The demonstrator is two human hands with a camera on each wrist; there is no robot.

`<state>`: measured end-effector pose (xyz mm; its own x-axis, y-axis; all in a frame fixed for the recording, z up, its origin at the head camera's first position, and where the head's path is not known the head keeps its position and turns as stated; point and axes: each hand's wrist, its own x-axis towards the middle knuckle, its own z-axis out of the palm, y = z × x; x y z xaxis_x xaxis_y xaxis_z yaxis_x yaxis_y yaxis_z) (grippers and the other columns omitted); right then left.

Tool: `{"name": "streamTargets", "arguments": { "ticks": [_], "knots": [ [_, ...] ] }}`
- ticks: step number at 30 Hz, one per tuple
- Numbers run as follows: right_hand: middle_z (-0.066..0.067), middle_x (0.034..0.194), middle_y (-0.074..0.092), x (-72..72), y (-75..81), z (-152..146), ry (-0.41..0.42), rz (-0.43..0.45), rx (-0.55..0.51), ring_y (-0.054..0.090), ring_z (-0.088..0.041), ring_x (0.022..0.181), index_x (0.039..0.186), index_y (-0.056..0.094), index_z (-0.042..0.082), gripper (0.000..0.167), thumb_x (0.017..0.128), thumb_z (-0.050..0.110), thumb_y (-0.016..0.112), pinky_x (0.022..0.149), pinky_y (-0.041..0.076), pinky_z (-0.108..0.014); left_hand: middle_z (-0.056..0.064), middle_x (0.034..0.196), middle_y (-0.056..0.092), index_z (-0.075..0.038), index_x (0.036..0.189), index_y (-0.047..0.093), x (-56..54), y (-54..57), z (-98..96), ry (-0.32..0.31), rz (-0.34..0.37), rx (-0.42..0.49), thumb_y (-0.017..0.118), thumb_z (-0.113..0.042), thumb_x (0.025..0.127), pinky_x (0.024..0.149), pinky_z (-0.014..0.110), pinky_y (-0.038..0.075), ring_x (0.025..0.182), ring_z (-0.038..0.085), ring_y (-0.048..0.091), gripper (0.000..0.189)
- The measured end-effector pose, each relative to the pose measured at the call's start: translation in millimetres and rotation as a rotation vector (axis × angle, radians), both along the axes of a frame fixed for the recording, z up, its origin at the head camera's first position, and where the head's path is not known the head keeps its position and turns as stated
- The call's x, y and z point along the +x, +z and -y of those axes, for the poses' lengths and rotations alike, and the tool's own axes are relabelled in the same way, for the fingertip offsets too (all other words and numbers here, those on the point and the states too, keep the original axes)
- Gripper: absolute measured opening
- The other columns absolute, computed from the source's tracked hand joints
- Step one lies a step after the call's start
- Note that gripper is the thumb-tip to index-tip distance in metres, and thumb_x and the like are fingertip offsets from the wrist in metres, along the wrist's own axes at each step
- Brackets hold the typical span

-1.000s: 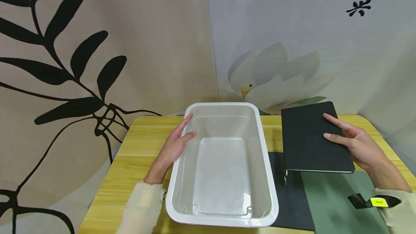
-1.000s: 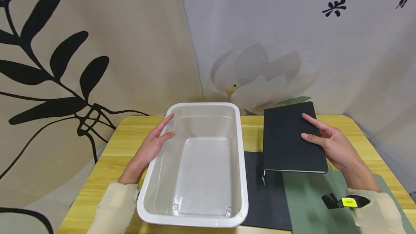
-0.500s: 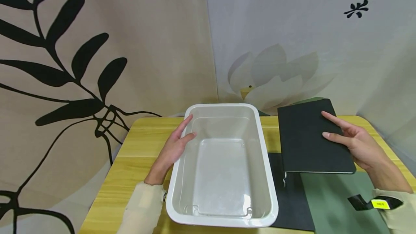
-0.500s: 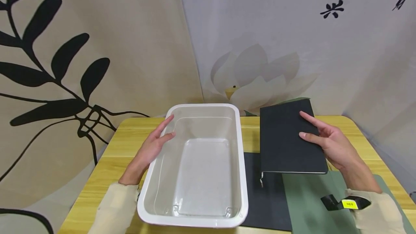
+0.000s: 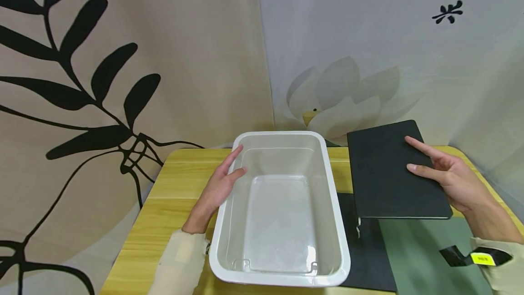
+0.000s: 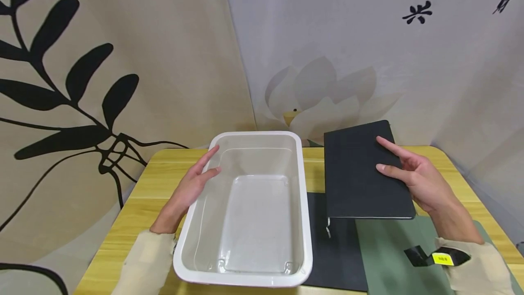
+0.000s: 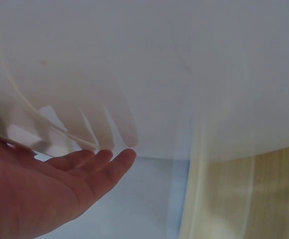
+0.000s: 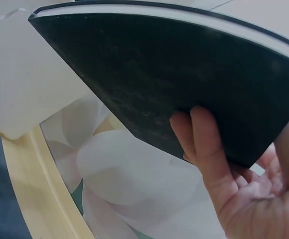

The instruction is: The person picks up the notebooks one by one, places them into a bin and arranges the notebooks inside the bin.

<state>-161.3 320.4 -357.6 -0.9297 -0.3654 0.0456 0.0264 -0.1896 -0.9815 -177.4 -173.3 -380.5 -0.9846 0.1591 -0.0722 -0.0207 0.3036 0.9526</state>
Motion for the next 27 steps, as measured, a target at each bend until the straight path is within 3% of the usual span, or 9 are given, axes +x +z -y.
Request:
{"name": "streamTargets", "arguments": {
  "ticks": [3,6,11,17,27],
  "knots": [
    [0.008,0.138,0.059,0.3,2.1,1.0,0.018,-0.012,-0.02,0.072,-0.028,0.096,0.159,0.022,0.017,0.068,0.1,-0.012,0.04,0.07,0.058,-0.041,-0.012,0.164,0.013,-0.036,0.156,0.028,0.4,0.1,0.0,0.002,0.003,0.009,0.052,-0.03,0.101,0.106,0.052,0.042,0.143,0.025,0.03,0.06],
    [0.008,0.14,0.057,0.3,4.1,1.8,0.03,-0.03,-0.026,0.071,-0.029,0.098,0.159,0.021,0.015,0.068,0.099,-0.013,0.04,0.071,0.058,-0.041,-0.011,0.164,0.014,-0.034,0.156,0.029,0.5,0.2,0.2,0.002,-0.014,-0.004,0.052,-0.03,0.101,0.113,0.052,0.032,0.148,0.022,0.021,0.06],
    [0.011,0.141,0.054,1.2,7.7,2.6,0.028,-0.044,-0.011,0.072,-0.028,0.097,0.159,0.021,0.015,0.068,0.1,-0.013,0.04,0.07,0.058,-0.041,-0.01,0.165,0.015,-0.033,0.156,0.029,-0.2,-1.1,0.2,0.0,-0.025,-0.006,0.052,-0.029,0.101,0.115,0.054,0.027,0.149,0.023,0.018,0.06],
    [0.005,0.139,0.058,3.1,13.6,3.3,0.049,-0.021,-0.031,0.072,-0.03,0.092,0.159,0.02,0.017,0.068,0.1,-0.013,0.037,0.068,0.058,-0.041,-0.009,0.165,0.013,-0.032,0.156,0.028,-1.1,-2.3,0.2,-0.007,-0.012,0.018,0.052,-0.027,0.101,0.108,0.052,0.039,0.146,0.026,0.025,0.06],
    [-0.003,0.127,0.067,6.7,23.8,7.3,0.018,0.008,-0.013,0.073,-0.03,0.082,0.158,0.025,0.022,0.068,0.101,-0.011,0.039,0.063,0.057,-0.042,-0.01,0.164,0.015,-0.036,0.155,0.029,0.4,-0.9,-0.2,0.017,0.009,0.01,0.053,-0.03,0.101,0.1,0.046,0.047,0.138,0.026,0.038,0.06]
  ]
}}
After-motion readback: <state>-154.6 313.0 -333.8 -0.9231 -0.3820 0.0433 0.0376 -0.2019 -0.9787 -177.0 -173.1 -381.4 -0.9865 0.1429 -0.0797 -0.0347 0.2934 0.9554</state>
